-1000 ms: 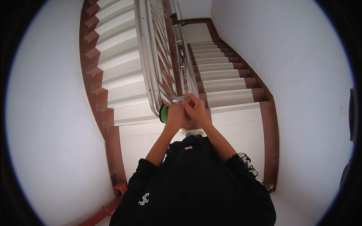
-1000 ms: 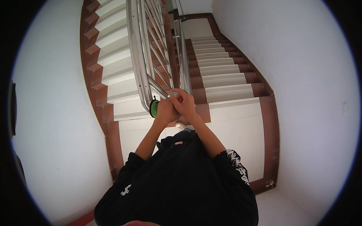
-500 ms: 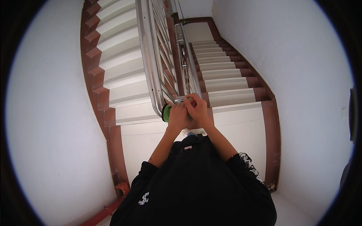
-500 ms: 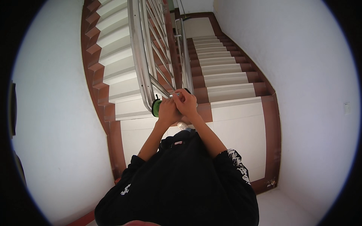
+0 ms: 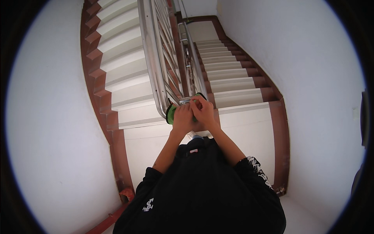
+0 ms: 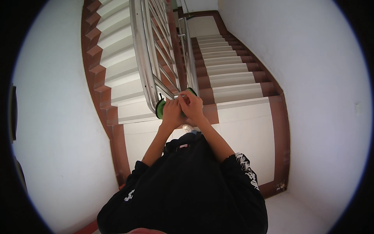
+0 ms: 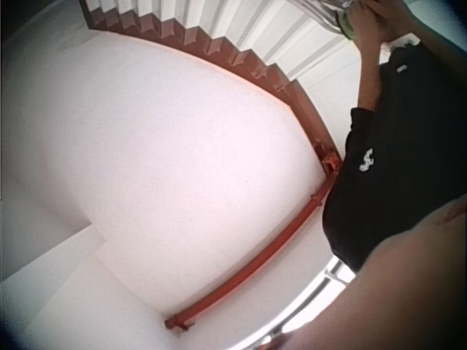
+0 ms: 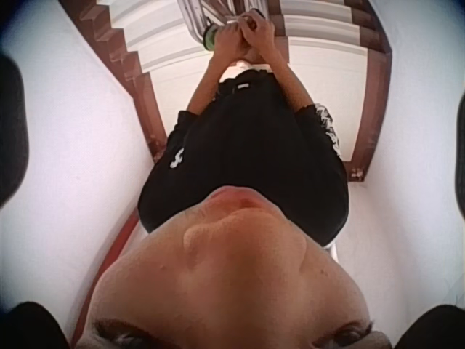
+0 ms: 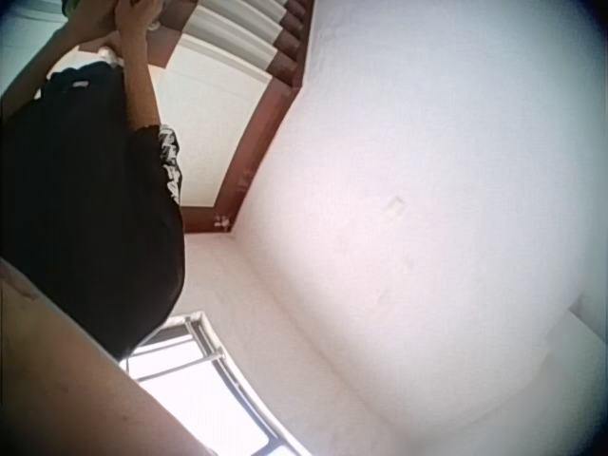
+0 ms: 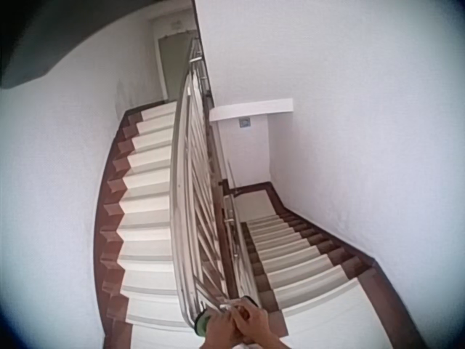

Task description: The person wipes a metal stair railing with a green cloth while ascending and descending a spiral staircase. The person holds the cloth with both hands and rubs it along the railing surface, moving between flights of stairs.

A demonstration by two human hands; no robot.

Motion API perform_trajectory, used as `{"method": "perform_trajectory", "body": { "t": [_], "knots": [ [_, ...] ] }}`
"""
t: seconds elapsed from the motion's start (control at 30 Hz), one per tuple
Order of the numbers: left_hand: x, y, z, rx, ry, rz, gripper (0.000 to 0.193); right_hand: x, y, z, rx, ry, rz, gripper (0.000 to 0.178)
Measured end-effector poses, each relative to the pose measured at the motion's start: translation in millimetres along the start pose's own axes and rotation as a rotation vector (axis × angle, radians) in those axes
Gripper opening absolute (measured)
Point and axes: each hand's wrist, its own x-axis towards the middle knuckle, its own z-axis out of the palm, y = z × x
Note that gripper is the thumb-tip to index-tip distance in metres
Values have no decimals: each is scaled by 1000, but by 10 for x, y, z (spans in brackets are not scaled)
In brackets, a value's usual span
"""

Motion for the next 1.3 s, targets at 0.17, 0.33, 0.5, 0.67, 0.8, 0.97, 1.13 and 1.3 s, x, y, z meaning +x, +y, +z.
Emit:
{"method": "perform_trajectory", "body": {
  "t": [0.17,0.33,0.5,0.67,0.8,0.97,1.13,1.3],
  "knots": [
    [17,-14,-13,2,0,-9,48,-24,-11,-14,-10,-5,4,10],
    [25,-39,-22,-21,-12,-41,44,-61,-28,-34,1,-6,-3,10],
    [21,-27,-53,-27,2,-28,43,-91,-48,-40,-9,-7,-2,10],
    [21,12,-110,-27,58,16,38,-99,-73,-50,-12,-9,-8,8],
    [14,13,-138,-27,75,46,36,-110,-114,-61,-39,-17,-5,8],
    [-2,-31,-130,-61,50,7,35,-106,-147,-49,-458,24,-364,7],
    [-44,-37,-196,-109,103,-3,34,-167,-102,-30,-369,-65,-358,8],
    [-88,-43,-238,-135,47,-43,41,-202,-156,9,-358,-86,-360,14]
  ]
}}
